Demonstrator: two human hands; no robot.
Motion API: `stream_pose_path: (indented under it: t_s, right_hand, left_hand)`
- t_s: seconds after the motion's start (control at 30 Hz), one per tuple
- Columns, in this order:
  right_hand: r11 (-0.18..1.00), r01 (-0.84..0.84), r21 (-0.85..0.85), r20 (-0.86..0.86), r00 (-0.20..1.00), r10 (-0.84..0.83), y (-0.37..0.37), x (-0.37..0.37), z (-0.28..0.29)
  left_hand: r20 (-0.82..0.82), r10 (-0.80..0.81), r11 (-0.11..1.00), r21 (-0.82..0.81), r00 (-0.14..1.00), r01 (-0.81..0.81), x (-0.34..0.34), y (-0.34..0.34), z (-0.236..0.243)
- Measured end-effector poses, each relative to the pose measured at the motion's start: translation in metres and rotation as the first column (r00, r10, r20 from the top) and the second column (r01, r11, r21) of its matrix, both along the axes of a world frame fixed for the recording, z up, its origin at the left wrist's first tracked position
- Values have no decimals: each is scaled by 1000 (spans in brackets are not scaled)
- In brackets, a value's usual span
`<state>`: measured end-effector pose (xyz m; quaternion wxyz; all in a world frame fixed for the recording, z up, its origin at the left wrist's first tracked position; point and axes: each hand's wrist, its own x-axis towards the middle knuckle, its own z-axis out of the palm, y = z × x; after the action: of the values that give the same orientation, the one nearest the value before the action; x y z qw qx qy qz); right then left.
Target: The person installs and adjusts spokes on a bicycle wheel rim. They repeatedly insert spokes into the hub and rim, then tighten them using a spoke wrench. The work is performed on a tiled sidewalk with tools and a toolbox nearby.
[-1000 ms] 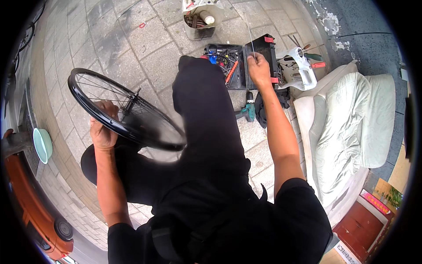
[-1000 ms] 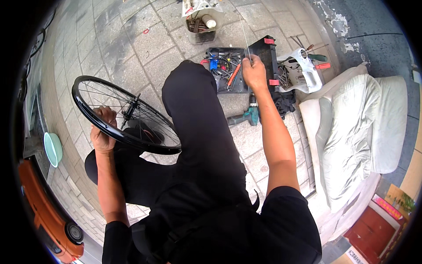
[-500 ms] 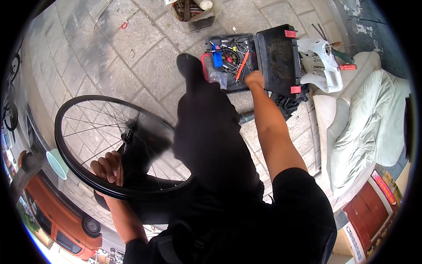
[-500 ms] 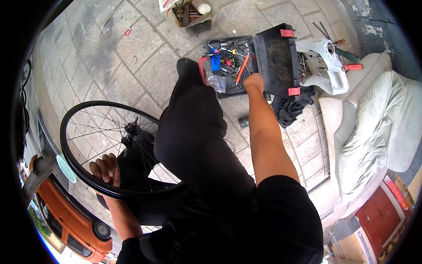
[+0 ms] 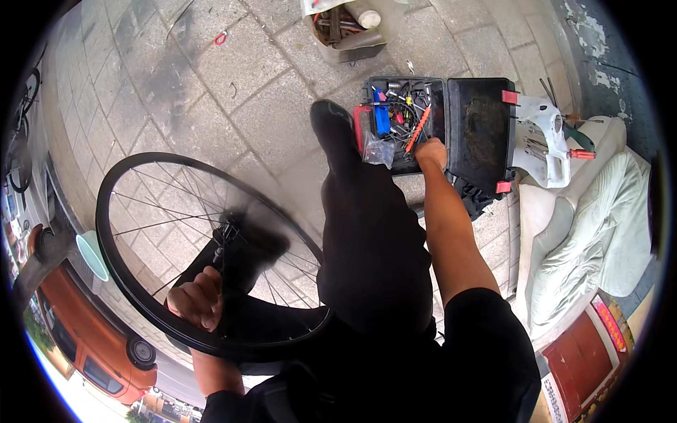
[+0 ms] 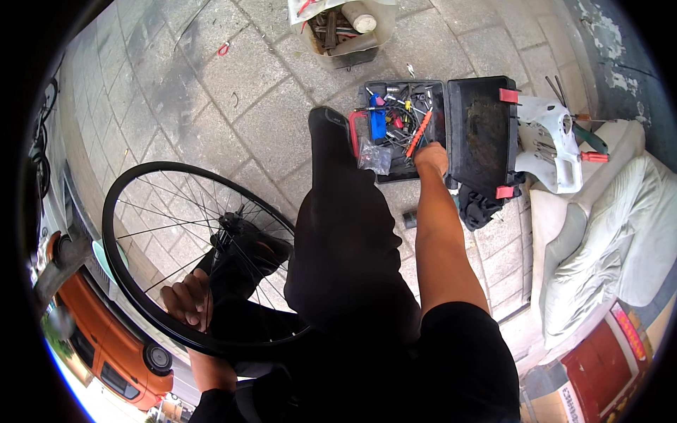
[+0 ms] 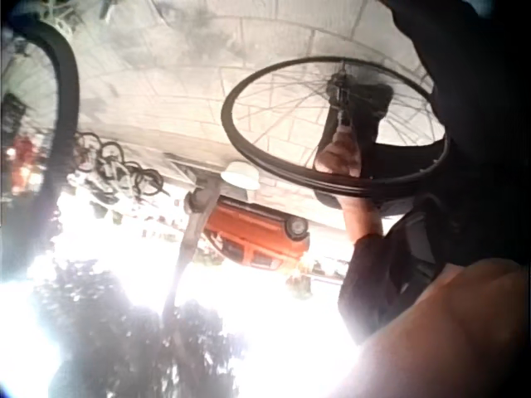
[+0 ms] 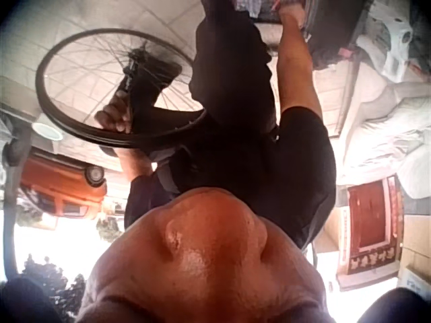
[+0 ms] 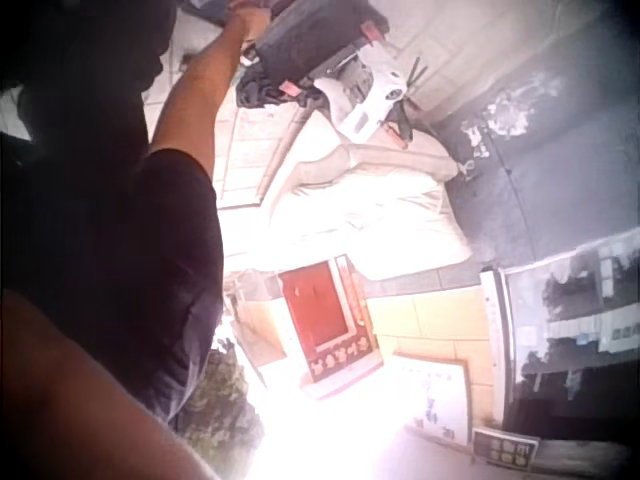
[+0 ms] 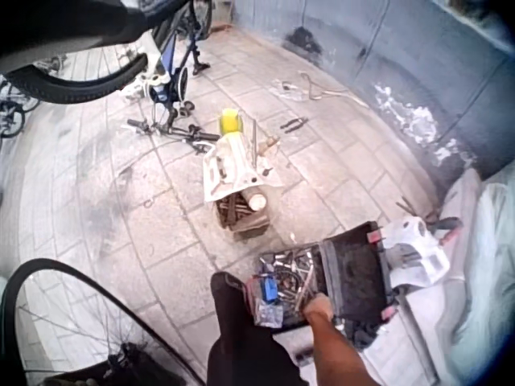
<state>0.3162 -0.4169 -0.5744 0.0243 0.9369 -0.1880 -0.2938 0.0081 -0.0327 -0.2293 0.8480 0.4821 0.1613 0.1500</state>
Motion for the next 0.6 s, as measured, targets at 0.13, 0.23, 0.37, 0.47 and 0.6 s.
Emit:
stream_pose_path:
  t_s: [0.13,0.23,0.37,0.47,0.6]
  right_hand:
    - [1000,-10,20,-31,999,10,6,-8,11]
    - [995,-3,97,35,999,-1,14,-23,48]
    - [924,-4,383,151,987,-58,21,-16,112]
    - [698,-97,710,262,956,-134,48,1,188]
    - [304,-381,873,410,911,-35,134,-26,373]
  left_hand:
    - [-38,35,999,-24,999,-36,7,-7,8]
    - [-138,21,999,-25,990,-25,-14,0,6]
    - [-8,-39,999,-10,999,39,-26,6,7]
    - [-20,-16,1000,3,1000,16,-41,6,0]
    - [-152,67,986,-138,986,-88,-48,-8,2]
